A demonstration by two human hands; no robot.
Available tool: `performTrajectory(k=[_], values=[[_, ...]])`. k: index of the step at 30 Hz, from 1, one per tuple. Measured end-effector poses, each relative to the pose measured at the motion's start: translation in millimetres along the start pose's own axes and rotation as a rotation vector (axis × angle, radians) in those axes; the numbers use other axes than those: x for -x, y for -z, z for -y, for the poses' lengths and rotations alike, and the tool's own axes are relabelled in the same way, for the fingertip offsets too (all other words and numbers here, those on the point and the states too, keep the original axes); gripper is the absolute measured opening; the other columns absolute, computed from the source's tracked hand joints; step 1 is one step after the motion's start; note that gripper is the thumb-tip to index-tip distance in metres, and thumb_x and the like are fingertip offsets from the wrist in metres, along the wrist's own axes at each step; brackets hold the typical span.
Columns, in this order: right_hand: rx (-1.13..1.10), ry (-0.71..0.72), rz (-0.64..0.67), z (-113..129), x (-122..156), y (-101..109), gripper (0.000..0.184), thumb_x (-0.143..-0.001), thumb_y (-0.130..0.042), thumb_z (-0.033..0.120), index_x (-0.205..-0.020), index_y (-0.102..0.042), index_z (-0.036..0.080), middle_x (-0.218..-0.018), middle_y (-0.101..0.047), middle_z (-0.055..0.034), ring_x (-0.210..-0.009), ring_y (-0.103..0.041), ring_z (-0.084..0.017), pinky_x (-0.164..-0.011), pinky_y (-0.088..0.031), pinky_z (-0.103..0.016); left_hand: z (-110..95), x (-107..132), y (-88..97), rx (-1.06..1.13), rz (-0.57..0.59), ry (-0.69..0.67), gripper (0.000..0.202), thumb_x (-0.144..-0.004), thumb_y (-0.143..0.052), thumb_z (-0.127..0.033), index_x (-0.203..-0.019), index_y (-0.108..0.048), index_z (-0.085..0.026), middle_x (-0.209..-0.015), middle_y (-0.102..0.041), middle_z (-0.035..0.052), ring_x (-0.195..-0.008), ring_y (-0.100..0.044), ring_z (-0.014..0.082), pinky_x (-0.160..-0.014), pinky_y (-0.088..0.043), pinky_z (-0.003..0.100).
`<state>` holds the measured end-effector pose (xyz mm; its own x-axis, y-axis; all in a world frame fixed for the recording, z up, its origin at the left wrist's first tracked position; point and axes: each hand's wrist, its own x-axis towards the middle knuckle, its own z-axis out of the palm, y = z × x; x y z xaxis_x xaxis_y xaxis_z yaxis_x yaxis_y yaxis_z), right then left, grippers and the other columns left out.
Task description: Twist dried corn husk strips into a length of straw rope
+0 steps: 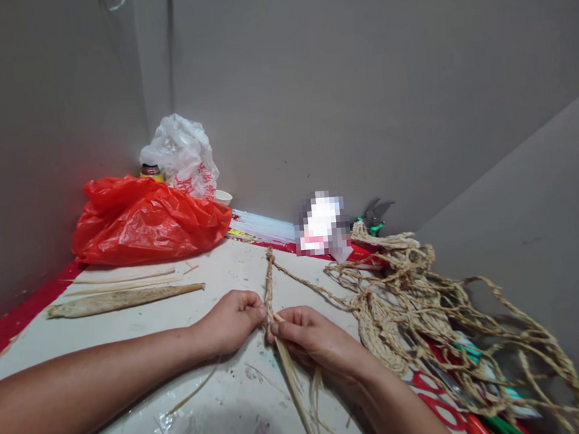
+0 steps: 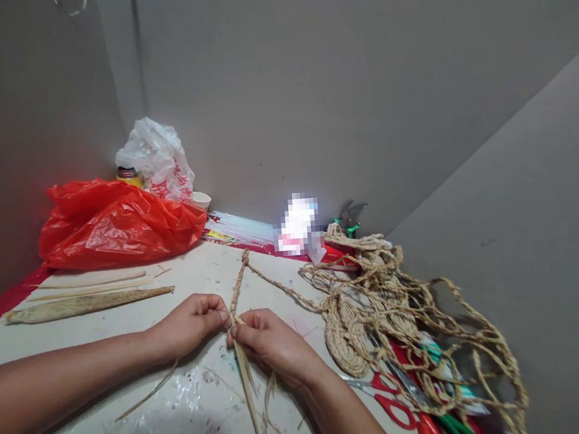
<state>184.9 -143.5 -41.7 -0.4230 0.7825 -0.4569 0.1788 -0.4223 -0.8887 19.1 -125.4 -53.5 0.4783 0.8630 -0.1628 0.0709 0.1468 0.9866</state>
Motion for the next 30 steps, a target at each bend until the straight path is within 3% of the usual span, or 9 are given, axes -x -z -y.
performTrajectory(k=[4, 7, 13, 17, 21, 24, 30], values=[[0.015, 0.011, 0.015, 0.1, 0.8, 0.5, 0.035, -0.074, -0.064, 0.047, -0.067, -0.056, 0.014, -0.039, -0.030, 0.0107, -0.035, -0.016, -0.003, -0.038, -0.005, -0.023, -7.9, 2.4, 0.1, 0.162, 0.000, 0.198, 0.011, -0.069, -0.051, -0.026, -0.063, -0.049, -0.016, -0.043, -0.039, -0.0075, -0.036, -0.025, 0.0040, -0.038, -0.019, 0.019], [0.033, 0.013, 0.032, 0.2, 1.0, 1.8, 0.036, -0.077, -0.061, 0.049, -0.069, -0.056, 0.014, -0.040, -0.030, 0.0105, -0.036, -0.016, -0.004, -0.039, -0.005, -0.024, -12.1, 3.9, 2.7, 0.270, 0.024, 0.286, 0.010, -0.067, -0.053, -0.026, -0.066, -0.048, -0.017, -0.041, -0.029, -0.0106, -0.033, -0.015, 0.0029, -0.035, -0.008, 0.020], [0.268, 0.125, -0.008, -0.5, 1.1, 0.6, 0.032, -0.082, -0.054, 0.043, -0.068, -0.057, 0.015, -0.048, -0.031, 0.0074, -0.045, -0.021, -0.007, -0.043, -0.015, -0.023, -10.5, 3.8, 5.8, 0.300, 0.076, 0.279, 0.016, -0.067, -0.058, -0.030, -0.063, -0.048, -0.018, -0.040, -0.028, -0.0109, -0.032, -0.015, 0.0026, -0.033, -0.008, 0.019], [0.590, 0.248, -0.199, -3.3, 3.7, -7.8, 0.024, -0.084, -0.048, 0.029, -0.063, -0.052, 0.017, -0.057, -0.044, 0.0022, -0.055, -0.035, -0.011, -0.051, -0.026, -0.023, -11.2, 1.9, 4.9, 0.227, 0.057, 0.302, 0.013, -0.065, -0.057, -0.027, -0.061, -0.048, -0.018, -0.037, -0.029, -0.0105, -0.030, -0.016, 0.0039, -0.032, -0.008, 0.021], [0.892, 0.237, -0.358, -1.9, 11.1, -16.8, 0.024, -0.085, -0.046, 0.028, -0.065, -0.055, 0.018, -0.063, -0.058, -0.0039, -0.057, -0.044, -0.014, -0.054, -0.026, -0.027, -12.3, 0.1, 2.3, 0.094, 0.001, 0.306, 0.008, -0.062, -0.053, -0.022, -0.057, -0.048, -0.018, -0.035, -0.031, -0.0092, -0.029, -0.019, 0.0048, -0.032, -0.010, 0.021], [0.979, 0.219, -0.362, 2.8, 16.1, -15.7, 0.022, -0.084, -0.046, 0.026, -0.067, -0.057, 0.018, -0.065, -0.061, -0.0054, -0.056, -0.046, -0.014, -0.055, -0.025, -0.027, -10.8, 0.6, -1.3, 0.009, -0.046, 0.275, 0.008, -0.061, -0.052, -0.020, -0.056, -0.048, -0.017, -0.037, -0.034, -0.0088, -0.032, -0.023, 0.0041, -0.035, -0.012, 0.021], [0.938, 0.189, -0.297, 18.1, 14.3, -3.8, 0.021, -0.079, -0.046, 0.021, -0.059, -0.052, 0.017, -0.060, -0.056, -0.0021, -0.056, -0.045, -0.013, -0.052, -0.025, -0.025, -5.3, 1.5, -6.5, -0.071, -0.101, 0.195, 0.009, -0.062, -0.051, -0.021, -0.055, -0.048, -0.016, -0.042, -0.037, -0.0078, -0.040, -0.028, 0.0045, -0.041, -0.016, 0.020]])
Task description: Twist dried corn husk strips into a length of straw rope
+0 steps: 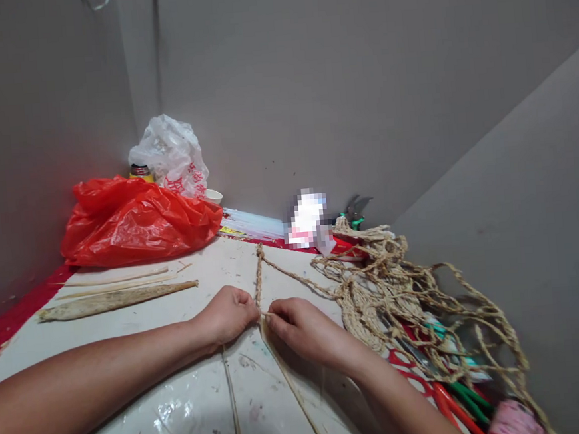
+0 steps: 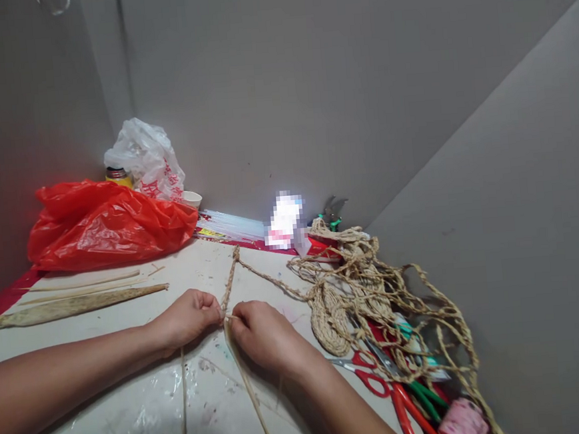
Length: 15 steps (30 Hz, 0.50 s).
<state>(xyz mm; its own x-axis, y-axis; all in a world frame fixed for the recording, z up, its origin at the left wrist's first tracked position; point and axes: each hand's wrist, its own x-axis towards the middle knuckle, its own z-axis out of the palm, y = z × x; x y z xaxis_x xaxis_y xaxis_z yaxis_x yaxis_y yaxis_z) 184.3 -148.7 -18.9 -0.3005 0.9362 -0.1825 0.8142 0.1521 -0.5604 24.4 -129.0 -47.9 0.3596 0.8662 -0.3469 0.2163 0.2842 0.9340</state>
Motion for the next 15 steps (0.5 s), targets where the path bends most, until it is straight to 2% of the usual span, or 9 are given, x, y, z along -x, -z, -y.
performTrajectory(k=[4, 7, 9, 12, 15], values=[[-0.138, -0.111, 0.093, 15.1, -0.8, -0.4, 0.022, -0.077, -0.043, 0.015, -0.057, -0.053, 0.015, -0.052, -0.049, 0.0012, -0.052, -0.042, -0.011, -0.050, -0.027, -0.022, 0.7, -1.3, 0.4, 0.026, 0.005, -0.024, 0.009, -0.062, -0.050, -0.020, -0.055, -0.051, -0.015, -0.042, -0.041, -0.0066, -0.040, -0.031, 0.0048, -0.042, -0.020, 0.020], [-0.211, -0.191, 0.069, 25.3, 3.0, -15.0, 0.027, -0.081, -0.038, 0.015, -0.063, -0.058, 0.014, -0.048, -0.048, 0.0015, -0.047, -0.042, -0.010, -0.048, -0.028, -0.022, 0.6, -1.9, 2.6, 0.085, 0.039, -0.014, 0.009, -0.063, -0.049, -0.021, -0.057, -0.051, -0.015, -0.039, -0.039, -0.0077, -0.034, -0.027, 0.0042, -0.040, -0.017, 0.020], [-0.143, -0.191, -0.031, 28.9, 5.9, -28.0, 0.029, -0.084, -0.037, 0.016, -0.067, -0.060, 0.013, -0.052, -0.055, -0.0016, -0.049, -0.047, -0.012, -0.050, -0.030, -0.022, 1.3, -2.4, 4.7, 0.112, 0.063, -0.001, 0.011, -0.064, -0.051, -0.025, -0.057, -0.050, -0.017, -0.036, -0.034, -0.0089, -0.031, -0.023, 0.0043, -0.037, -0.014, 0.021], [0.064, -0.146, -0.187, 34.8, 12.6, -44.1, 0.030, -0.087, -0.037, 0.019, -0.075, -0.064, 0.013, -0.073, -0.068, -0.0106, -0.064, -0.058, -0.016, -0.057, -0.033, -0.024, 3.5, -3.9, 7.9, 0.142, 0.102, -0.020, 0.016, -0.063, -0.056, -0.030, -0.058, -0.048, -0.018, -0.036, -0.032, -0.0096, -0.031, -0.022, 0.0044, -0.035, -0.012, 0.021], [0.229, -0.083, -0.184, 44.0, 26.3, -50.6, 0.031, -0.088, -0.037, 0.021, -0.083, -0.066, 0.014, -0.083, -0.070, -0.0140, -0.070, -0.061, -0.019, -0.059, -0.033, -0.026, 5.5, -5.5, 10.9, 0.150, 0.144, -0.036, 0.016, -0.059, -0.060, -0.029, -0.060, -0.050, -0.017, -0.036, -0.034, -0.0095, -0.031, -0.022, 0.0041, -0.035, -0.011, 0.021]])
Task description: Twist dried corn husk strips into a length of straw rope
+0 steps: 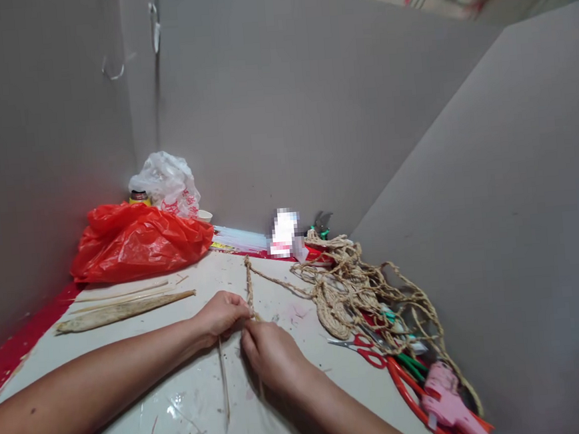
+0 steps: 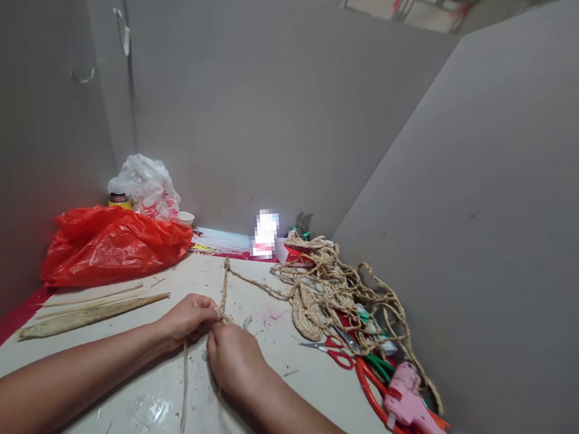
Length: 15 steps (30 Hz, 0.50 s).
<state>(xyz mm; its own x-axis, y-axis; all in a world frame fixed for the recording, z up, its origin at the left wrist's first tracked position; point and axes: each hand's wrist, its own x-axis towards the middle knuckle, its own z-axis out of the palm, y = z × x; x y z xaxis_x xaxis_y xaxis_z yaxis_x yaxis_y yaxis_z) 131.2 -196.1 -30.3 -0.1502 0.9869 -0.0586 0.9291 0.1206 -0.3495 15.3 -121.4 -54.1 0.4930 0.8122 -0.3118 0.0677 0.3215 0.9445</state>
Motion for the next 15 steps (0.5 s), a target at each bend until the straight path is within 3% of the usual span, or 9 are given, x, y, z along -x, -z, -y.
performTrajectory(k=[3, 5, 8, 10, 12, 15], values=[[0.004, 0.137, 0.066, -0.2, 14.2, 9.4, 0.032, -0.089, -0.040, 0.030, -0.076, -0.065, 0.016, -0.071, -0.068, -0.0098, -0.062, -0.058, -0.018, -0.055, -0.030, -0.026, 0.4, -0.9, 3.9, 0.026, 0.041, -0.003, 0.018, -0.059, -0.061, -0.030, -0.059, -0.049, -0.018, -0.033, -0.032, -0.0097, -0.030, -0.019, 0.0038, -0.034, -0.009, 0.021], [-0.115, 0.139, 0.047, -8.8, 15.1, 18.1, 0.040, -0.089, -0.040, 0.040, -0.065, -0.061, 0.017, -0.061, -0.063, -0.0056, -0.055, -0.053, -0.015, -0.052, -0.029, -0.025, 0.0, -1.4, 6.7, 0.058, 0.069, -0.006, 0.020, -0.059, -0.062, -0.031, -0.059, -0.048, -0.018, -0.033, -0.030, -0.0105, -0.030, -0.017, 0.0035, -0.035, -0.008, 0.021], [-0.326, 0.046, -0.187, -26.7, -1.1, 25.3, 0.043, -0.090, -0.036, 0.045, -0.067, -0.059, 0.016, -0.061, -0.060, -0.0038, -0.058, -0.052, -0.014, -0.054, -0.034, -0.024, -1.9, -1.5, 10.1, 0.088, 0.113, -0.009, 0.022, -0.059, -0.064, -0.030, -0.060, -0.046, -0.018, -0.036, -0.028, -0.0118, -0.032, -0.015, 0.0027, -0.036, -0.008, 0.021], [-0.475, 0.066, -0.225, -34.6, -18.3, 22.8, 0.037, -0.088, -0.041, 0.044, -0.074, -0.060, 0.015, -0.069, -0.062, -0.0049, -0.065, -0.054, -0.015, -0.060, -0.038, -0.024, -4.1, -0.7, 11.5, 0.095, 0.133, -0.013, 0.023, -0.059, -0.065, -0.029, -0.060, -0.044, -0.018, -0.037, -0.026, -0.0123, -0.033, -0.014, 0.0024, -0.036, -0.007, 0.021], [-0.666, 0.077, -0.089, -37.4, -34.1, 15.7, 0.035, -0.084, -0.045, 0.045, -0.075, -0.059, 0.015, -0.069, -0.061, -0.0045, -0.065, -0.055, -0.015, -0.060, -0.039, -0.025, -6.4, 0.5, 12.5, 0.091, 0.151, -0.014, 0.022, -0.059, -0.063, -0.028, -0.059, -0.044, -0.018, -0.038, -0.031, -0.0112, -0.033, -0.014, 0.0022, -0.036, -0.006, 0.021], [-0.925, 0.004, 0.199, -37.9, -47.3, 5.6, 0.040, -0.080, -0.049, 0.054, -0.067, -0.052, 0.016, -0.055, -0.052, 0.0008, -0.048, -0.047, -0.010, -0.049, -0.036, -0.023, -8.1, 1.9, 14.5, 0.063, 0.163, -0.016, 0.018, -0.059, -0.061, -0.026, -0.059, -0.045, -0.018, -0.039, -0.039, -0.0084, -0.033, -0.016, 0.0023, -0.036, -0.006, 0.022]])
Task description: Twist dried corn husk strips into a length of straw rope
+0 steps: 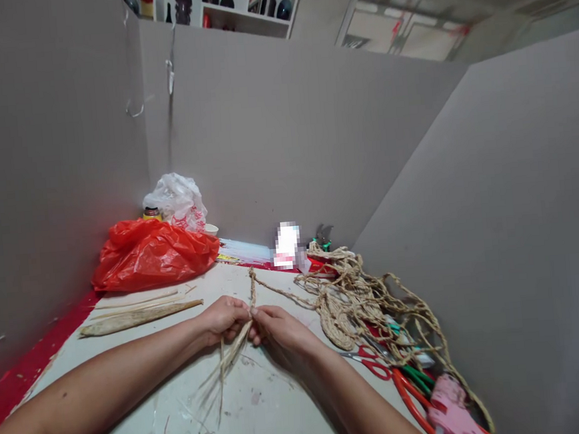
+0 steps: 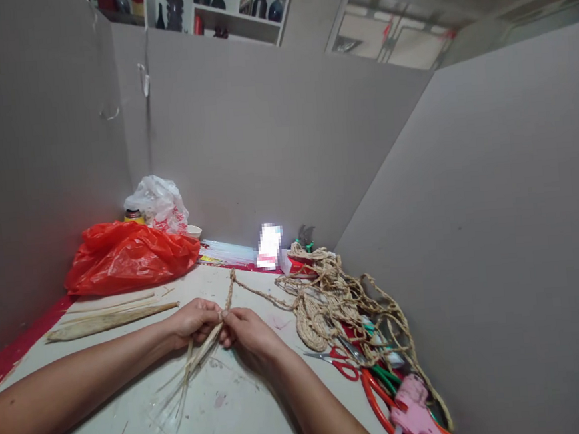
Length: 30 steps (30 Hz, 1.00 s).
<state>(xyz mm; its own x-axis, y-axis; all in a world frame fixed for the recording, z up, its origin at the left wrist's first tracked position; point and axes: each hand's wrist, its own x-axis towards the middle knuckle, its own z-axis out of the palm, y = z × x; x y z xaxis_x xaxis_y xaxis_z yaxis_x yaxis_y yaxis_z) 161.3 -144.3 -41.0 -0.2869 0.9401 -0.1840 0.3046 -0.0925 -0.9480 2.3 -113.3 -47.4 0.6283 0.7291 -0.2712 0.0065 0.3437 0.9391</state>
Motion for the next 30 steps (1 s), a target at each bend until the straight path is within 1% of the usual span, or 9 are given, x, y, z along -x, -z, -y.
performTrajectory(k=[3, 6, 8, 11, 15, 19, 24, 28, 30], values=[[-0.129, -0.130, 0.118, -4.1, -1.4, 2.6, 0.042, -0.078, -0.052, 0.056, -0.065, -0.050, 0.016, -0.045, -0.036, 0.0080, -0.037, -0.028, -0.005, -0.038, -0.022, -0.019, 0.7, 0.6, 1.5, -0.040, 0.000, -0.013, 0.017, -0.061, -0.061, -0.029, -0.062, -0.050, -0.017, -0.040, -0.041, -0.0074, -0.033, -0.018, 0.0031, -0.037, -0.008, 0.022], [-0.241, -0.230, 0.188, -7.7, 1.6, 9.2, 0.039, -0.078, -0.055, 0.053, -0.065, -0.048, 0.017, -0.043, -0.030, 0.0100, -0.036, -0.017, -0.004, -0.035, -0.009, -0.019, 1.8, 0.7, 0.6, -0.115, -0.016, -0.044, 0.016, -0.062, -0.060, -0.030, -0.066, -0.053, -0.015, -0.041, -0.041, -0.0078, -0.033, -0.022, 0.0040, -0.038, -0.010, 0.022], [-0.345, -0.276, 0.230, -10.6, 2.4, 11.8, 0.037, -0.078, -0.057, 0.050, -0.063, -0.044, 0.018, -0.042, -0.028, 0.0107, -0.036, -0.013, -0.003, -0.035, -0.005, -0.019, 1.8, 0.6, -1.2, -0.181, -0.069, -0.077, 0.015, -0.062, -0.060, -0.027, -0.067, -0.053, -0.015, -0.041, -0.038, -0.0091, -0.035, -0.024, 0.0041, -0.039, -0.013, 0.021], [-0.488, -0.308, 0.261, -13.6, 1.2, 10.7, 0.036, -0.076, -0.060, 0.045, -0.061, -0.041, 0.019, -0.040, -0.023, 0.0122, -0.036, -0.008, -0.003, -0.037, -0.002, -0.018, -0.3, 0.8, -3.2, -0.259, -0.111, -0.128, 0.014, -0.061, -0.058, -0.025, -0.068, -0.054, -0.014, -0.046, -0.043, -0.0077, -0.040, -0.028, 0.0041, -0.042, -0.017, 0.020], [-0.556, -0.300, 0.111, -9.1, 1.5, 0.8, 0.030, -0.070, -0.064, 0.039, -0.060, -0.047, 0.017, -0.038, -0.025, 0.0120, -0.035, -0.010, -0.002, -0.037, -0.003, -0.018, -7.1, 5.3, -3.4, -0.312, -0.116, -0.117, 0.014, -0.065, -0.050, -0.025, -0.070, -0.057, -0.013, -0.047, -0.044, -0.0068, -0.040, -0.026, 0.0040, -0.042, -0.017, 0.020], [-0.556, -0.293, -0.050, -2.1, 5.1, -12.7, 0.026, -0.066, -0.064, 0.038, -0.063, -0.056, 0.013, -0.036, -0.030, 0.0108, -0.033, -0.014, -0.002, -0.036, -0.004, -0.019, -10.3, 13.0, -4.2, -0.366, -0.080, -0.038, 0.017, -0.069, -0.044, -0.024, -0.071, -0.057, -0.013, -0.044, -0.044, -0.0061, -0.034, -0.029, 0.0049, -0.040, -0.022, 0.019], [-0.671, -0.280, -0.070, -4.1, 6.7, -24.1, 0.021, -0.063, -0.063, 0.032, -0.060, -0.052, 0.014, -0.037, -0.036, 0.0090, -0.033, -0.016, -0.001, -0.036, -0.005, -0.018, 0.3, 18.7, -12.0, -0.459, -0.094, -0.006, 0.022, -0.077, -0.041, -0.032, -0.082, -0.054, -0.015, -0.053, -0.055, -0.0012, -0.034, -0.043, 0.0097, -0.036, -0.028, 0.020], [-0.715, -0.258, -0.098, -6.1, 8.1, -28.0, 0.026, -0.063, -0.065, 0.035, -0.059, -0.049, 0.015, -0.038, -0.037, 0.0088, -0.032, -0.022, -0.001, -0.036, -0.006, -0.018, 8.8, 24.2, -23.7, -0.592, -0.197, -0.108, 0.018, -0.077, -0.041, -0.024, -0.085, -0.055, -0.015, -0.060, -0.058, 0.0007, -0.043, -0.047, 0.0097, -0.042, -0.030, 0.020], [-0.706, -0.251, -0.105, -5.7, 8.9, -27.3, 0.026, -0.061, -0.066, 0.034, -0.058, -0.048, 0.015, -0.038, -0.035, 0.0096, -0.033, -0.021, -0.001, -0.036, -0.006, -0.018, 8.1, 27.3, -27.2, -0.628, -0.184, -0.158, 0.018, -0.073, -0.046, -0.019, -0.087, -0.056, -0.014, -0.062, -0.058, 0.0006, -0.049, -0.049, 0.0101, -0.046, -0.031, 0.020]])
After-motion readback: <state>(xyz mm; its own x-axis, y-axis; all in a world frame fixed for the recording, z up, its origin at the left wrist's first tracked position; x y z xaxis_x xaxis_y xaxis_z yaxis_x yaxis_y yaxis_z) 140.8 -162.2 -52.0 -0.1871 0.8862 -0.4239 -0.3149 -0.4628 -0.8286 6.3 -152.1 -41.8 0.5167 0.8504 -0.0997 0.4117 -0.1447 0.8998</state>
